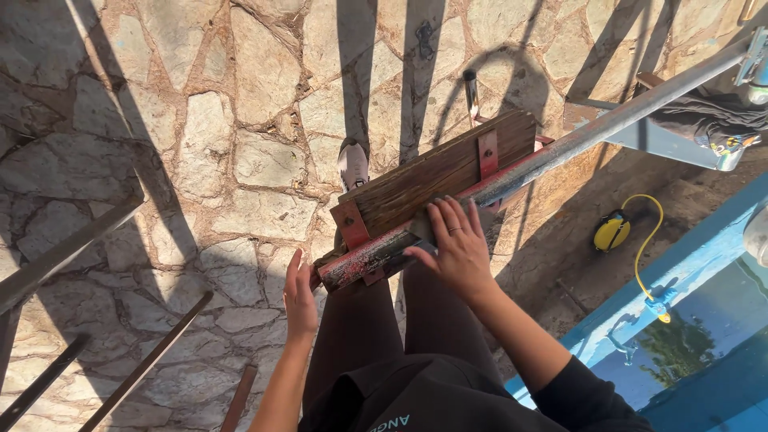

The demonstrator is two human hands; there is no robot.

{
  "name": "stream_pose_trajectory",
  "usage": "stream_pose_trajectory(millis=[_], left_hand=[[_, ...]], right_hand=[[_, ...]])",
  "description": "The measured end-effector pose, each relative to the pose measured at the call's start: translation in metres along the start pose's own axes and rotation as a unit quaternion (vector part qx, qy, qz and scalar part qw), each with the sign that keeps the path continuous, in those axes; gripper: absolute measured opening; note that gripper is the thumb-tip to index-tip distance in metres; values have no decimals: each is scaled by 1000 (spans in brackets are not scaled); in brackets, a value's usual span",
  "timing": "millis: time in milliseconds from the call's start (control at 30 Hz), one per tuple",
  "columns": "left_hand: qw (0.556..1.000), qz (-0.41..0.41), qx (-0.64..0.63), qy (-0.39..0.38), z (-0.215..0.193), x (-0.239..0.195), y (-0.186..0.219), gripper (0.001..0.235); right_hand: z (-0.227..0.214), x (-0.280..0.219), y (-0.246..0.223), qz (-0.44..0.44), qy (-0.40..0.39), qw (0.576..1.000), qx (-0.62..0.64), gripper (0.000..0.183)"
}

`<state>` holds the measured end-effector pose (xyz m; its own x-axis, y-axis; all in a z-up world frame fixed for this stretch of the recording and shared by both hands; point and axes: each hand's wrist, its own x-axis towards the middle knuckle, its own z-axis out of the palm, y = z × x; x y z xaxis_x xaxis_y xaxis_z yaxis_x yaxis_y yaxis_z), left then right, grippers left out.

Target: Sanding a metal pipe and a wooden base with sandpaper in an outdoor workspace

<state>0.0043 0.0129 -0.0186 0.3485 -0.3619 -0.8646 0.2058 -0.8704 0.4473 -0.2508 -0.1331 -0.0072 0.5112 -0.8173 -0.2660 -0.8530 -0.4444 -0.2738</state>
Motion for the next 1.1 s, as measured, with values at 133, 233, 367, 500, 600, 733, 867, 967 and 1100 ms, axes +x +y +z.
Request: stream_pose_trajectory(millis=[133, 233, 367, 500, 600, 733, 867, 967, 1100], left_hand=[[1000, 6, 9, -4, 0, -2, 5, 71], [1000, -3, 20, -4, 0, -4, 5, 70], [1000, 4, 22, -17, -2, 2, 7, 72], [1000, 9, 22, -11, -2, 3, -2, 67], [1000, 6, 22, -19, -1, 5, -5, 71], [1000, 8, 25, -13, -2, 1, -2, 68], [1000, 9, 20, -7, 3, 5, 11, 71], [1000, 3, 28, -6, -3, 0, 5, 72], [1000, 8, 23, -15, -1, 4, 4, 71]], right_hand=[[-2, -2, 7, 53, 16, 998, -35, 92], [-7, -3, -51, -2, -20, 996, 85, 105], [-2, 4, 37, 21, 11, 1000, 13, 88], [-4, 3, -31, 1, 10, 999, 41, 103], [-10, -5, -77, -39, -6, 995, 88, 102], [-4, 2, 36, 13, 20, 1000, -18, 89], [-7, 4, -53, 2, 10, 999, 44, 100], [-3, -1, -86, -43, -1, 994, 101, 103], [4, 7, 50, 22, 26, 999, -24, 86]])
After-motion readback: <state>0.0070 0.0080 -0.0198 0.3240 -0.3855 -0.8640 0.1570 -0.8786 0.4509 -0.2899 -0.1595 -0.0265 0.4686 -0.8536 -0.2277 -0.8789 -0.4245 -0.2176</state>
